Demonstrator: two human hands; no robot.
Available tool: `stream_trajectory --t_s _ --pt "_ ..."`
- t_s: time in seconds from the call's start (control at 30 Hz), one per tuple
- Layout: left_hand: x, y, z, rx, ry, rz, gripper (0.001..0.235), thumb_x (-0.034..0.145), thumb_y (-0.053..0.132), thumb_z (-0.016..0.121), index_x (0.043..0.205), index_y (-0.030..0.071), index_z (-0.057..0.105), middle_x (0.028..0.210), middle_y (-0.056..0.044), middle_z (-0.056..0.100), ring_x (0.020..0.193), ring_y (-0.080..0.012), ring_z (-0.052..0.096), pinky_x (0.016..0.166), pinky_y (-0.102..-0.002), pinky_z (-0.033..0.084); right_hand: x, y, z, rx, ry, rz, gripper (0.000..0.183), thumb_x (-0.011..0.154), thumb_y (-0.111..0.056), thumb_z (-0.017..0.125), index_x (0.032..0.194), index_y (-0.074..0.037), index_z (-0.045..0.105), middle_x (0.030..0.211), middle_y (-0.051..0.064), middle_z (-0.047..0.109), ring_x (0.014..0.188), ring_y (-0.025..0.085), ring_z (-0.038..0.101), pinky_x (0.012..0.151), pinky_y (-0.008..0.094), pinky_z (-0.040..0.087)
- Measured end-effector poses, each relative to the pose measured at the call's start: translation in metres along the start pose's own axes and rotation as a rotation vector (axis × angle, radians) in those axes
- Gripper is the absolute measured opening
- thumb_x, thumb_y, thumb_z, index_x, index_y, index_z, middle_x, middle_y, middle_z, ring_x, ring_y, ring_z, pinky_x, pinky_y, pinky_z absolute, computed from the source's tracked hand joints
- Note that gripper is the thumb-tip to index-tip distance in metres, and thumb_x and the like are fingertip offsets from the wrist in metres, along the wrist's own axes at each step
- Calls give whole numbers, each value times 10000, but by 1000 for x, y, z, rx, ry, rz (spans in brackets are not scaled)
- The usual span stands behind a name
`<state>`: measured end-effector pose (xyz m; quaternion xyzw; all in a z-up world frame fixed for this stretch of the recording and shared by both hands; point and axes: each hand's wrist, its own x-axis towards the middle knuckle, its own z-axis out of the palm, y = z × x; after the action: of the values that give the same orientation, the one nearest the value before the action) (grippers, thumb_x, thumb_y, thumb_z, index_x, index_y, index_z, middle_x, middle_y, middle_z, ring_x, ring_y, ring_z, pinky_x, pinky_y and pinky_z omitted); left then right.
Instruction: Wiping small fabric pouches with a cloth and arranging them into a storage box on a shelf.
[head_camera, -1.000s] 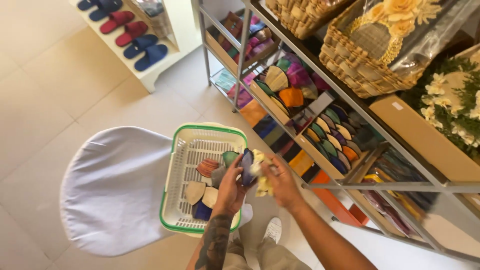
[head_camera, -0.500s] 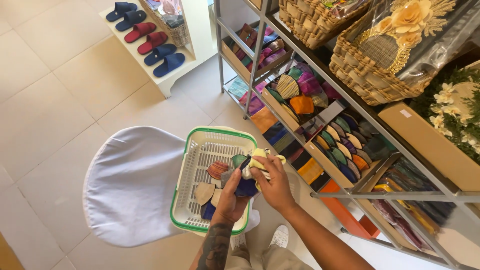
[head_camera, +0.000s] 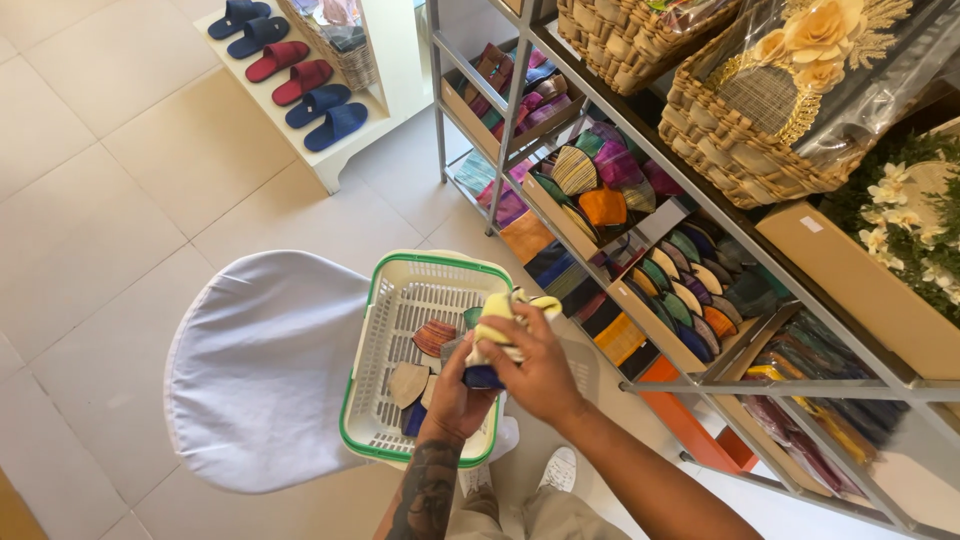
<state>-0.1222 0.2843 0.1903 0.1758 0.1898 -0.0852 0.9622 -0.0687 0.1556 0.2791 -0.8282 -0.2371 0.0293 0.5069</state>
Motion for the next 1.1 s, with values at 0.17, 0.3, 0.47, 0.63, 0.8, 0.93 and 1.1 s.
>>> stream_trajectory --t_s 0.17,0.3,0.47,0.63,0.8,0.93,1.1 --pt "2 11 -11 -58 -16 23 443 1053 350 532 1387 61 573 1251 -99 678 1103 -230 681 947 -414 556 2 8 2 41 0 41 327 940 -286 735 1224 -126 727 1272 159 582 1150 292 648 927 356 549" --pt "-11 27 17 -158 -87 72 541 1015 337 526 1505 109 512 1390 -101 637 1216 -229 621 1035 -430 489 -4 16 5 31 35 78 380 902 -275 759 1240 -108 710 1245 150 586 1177 296 615 980 374 502" --pt "-10 29 12 -223 -160 26 571 969 270 520 1518 121 472 1428 -109 609 1294 -271 581 1112 -470 439 -15 25 13 98 -1 140 375 925 -271 745 1263 -114 703 1246 145 581 1200 284 615 1001 370 507" --pt "7 15 -29 -208 -96 23 576 955 256 538 1512 120 482 1391 -122 618 1267 -288 574 1104 -488 450 -29 14 22 62 -39 123 396 909 -249 765 1278 -121 700 1318 169 535 1227 317 593 997 389 511" --pt "2 32 -12 -133 -8 132 601 905 241 608 1473 75 500 1336 -166 644 1171 -306 653 1043 -457 516 -43 -1 27 75 -259 104 348 923 -256 738 1247 -137 702 1343 171 504 1197 330 606 962 414 547" --pt "6 24 -39 -110 -35 136 574 868 142 668 1423 106 525 1298 -100 669 1173 -253 672 1043 -421 548 -30 5 21 235 -253 481 361 891 -290 696 1236 -184 682 1315 77 517 1077 274 697 861 365 617" --pt "22 10 -89 -60 96 132 340 1004 144 673 1323 93 570 1204 -93 673 1063 -227 681 927 -411 588 -23 46 19 74 -22 200 331 924 -232 739 1219 -82 725 1218 100 638 1205 267 619 1005 343 486"
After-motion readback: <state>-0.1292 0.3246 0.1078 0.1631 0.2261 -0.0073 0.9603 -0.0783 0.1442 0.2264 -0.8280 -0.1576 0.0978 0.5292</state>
